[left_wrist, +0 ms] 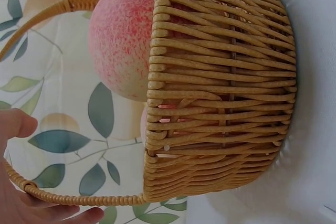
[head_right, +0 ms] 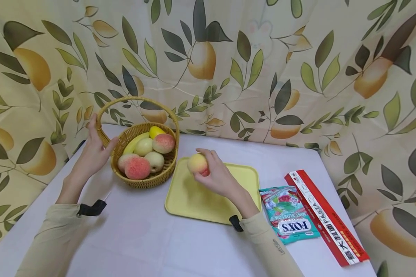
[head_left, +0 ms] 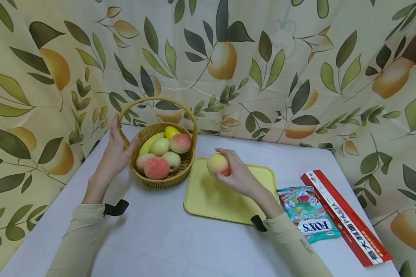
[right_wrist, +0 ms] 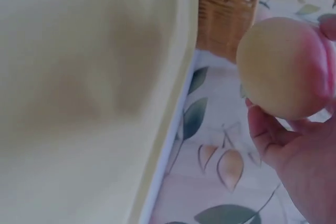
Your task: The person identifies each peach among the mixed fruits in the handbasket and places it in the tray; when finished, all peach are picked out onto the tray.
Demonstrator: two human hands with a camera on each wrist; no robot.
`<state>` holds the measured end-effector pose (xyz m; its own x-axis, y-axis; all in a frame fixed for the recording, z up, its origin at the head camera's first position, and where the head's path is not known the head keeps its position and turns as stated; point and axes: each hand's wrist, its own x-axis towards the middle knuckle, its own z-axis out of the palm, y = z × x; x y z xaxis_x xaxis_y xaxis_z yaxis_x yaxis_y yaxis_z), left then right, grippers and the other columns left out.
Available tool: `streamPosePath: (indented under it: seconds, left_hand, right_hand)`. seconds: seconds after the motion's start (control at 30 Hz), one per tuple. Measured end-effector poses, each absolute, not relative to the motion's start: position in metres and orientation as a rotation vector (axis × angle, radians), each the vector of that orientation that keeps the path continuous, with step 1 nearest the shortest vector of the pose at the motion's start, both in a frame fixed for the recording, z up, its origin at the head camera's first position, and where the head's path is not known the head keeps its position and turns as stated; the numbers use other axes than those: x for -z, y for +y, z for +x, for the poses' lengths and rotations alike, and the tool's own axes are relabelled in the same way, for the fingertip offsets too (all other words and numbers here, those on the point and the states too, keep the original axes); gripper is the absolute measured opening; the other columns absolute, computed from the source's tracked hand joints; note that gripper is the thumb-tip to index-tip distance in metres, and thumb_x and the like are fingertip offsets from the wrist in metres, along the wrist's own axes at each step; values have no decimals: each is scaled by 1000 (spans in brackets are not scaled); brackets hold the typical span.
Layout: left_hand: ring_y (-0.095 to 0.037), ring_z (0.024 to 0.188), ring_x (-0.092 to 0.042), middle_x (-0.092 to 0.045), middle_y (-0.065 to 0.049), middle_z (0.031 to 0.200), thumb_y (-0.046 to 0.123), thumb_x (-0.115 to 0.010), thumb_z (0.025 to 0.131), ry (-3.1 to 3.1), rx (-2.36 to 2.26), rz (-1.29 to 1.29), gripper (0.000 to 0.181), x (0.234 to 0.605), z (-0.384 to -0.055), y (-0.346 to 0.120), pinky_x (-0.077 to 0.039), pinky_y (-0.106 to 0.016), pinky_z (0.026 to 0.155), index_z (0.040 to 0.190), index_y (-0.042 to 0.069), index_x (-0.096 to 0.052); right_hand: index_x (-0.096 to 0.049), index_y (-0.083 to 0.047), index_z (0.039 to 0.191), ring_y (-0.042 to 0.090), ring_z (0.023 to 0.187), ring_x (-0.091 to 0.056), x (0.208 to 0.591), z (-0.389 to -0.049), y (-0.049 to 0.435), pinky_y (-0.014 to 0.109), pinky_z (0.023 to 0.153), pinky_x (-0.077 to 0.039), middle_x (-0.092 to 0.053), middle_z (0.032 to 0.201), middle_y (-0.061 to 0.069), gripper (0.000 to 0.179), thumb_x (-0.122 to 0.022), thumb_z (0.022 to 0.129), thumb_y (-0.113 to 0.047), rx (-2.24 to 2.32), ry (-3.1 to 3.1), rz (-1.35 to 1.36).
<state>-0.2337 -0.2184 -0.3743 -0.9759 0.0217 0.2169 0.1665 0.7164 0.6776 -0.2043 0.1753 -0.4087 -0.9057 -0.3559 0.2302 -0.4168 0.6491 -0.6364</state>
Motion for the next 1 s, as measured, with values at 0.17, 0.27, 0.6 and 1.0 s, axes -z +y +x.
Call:
streamPosePath:
  seconds: [0.17,0.27,0.6,1.0]
  left_hand:
    - [-55,109,-58,9,-21,173,49,-43,107,-2711,1120,-168,91,374,-233,-219,-43,-74,95,160,29,28]
    - [-59,121,-53,9,-23,172,48,-44,107,-2695,1144,-179,91,375,-233,-219,-39,-74,104,160,29,27]
    - [-63,127,-48,6,-28,171,42,-45,107,-2692,1147,-164,91,375,-232,-219,-34,-75,109,160,30,28]
    - [-62,142,-34,10,-25,171,40,-48,107,-2665,1193,-209,92,377,-233,-218,-27,-74,115,160,30,27]
  right_hand:
    - [-46,-17,142,22,101,-60,413,-213,182,36,85,-51,-59,132,8,55,-68,94,-33,-1109,-2777,556]
    - [-49,-20,142,21,98,-57,416,-218,183,34,83,-48,-59,127,6,52,-65,96,-38,-1094,-2814,499]
    - [-53,-15,143,23,98,-57,425,-239,173,32,79,-47,-62,121,8,58,-63,96,-47,-969,-2994,540]
    - [-53,-11,141,24,105,-60,428,-263,150,40,85,-52,-63,124,12,57,-59,97,-47,-916,-3051,681]
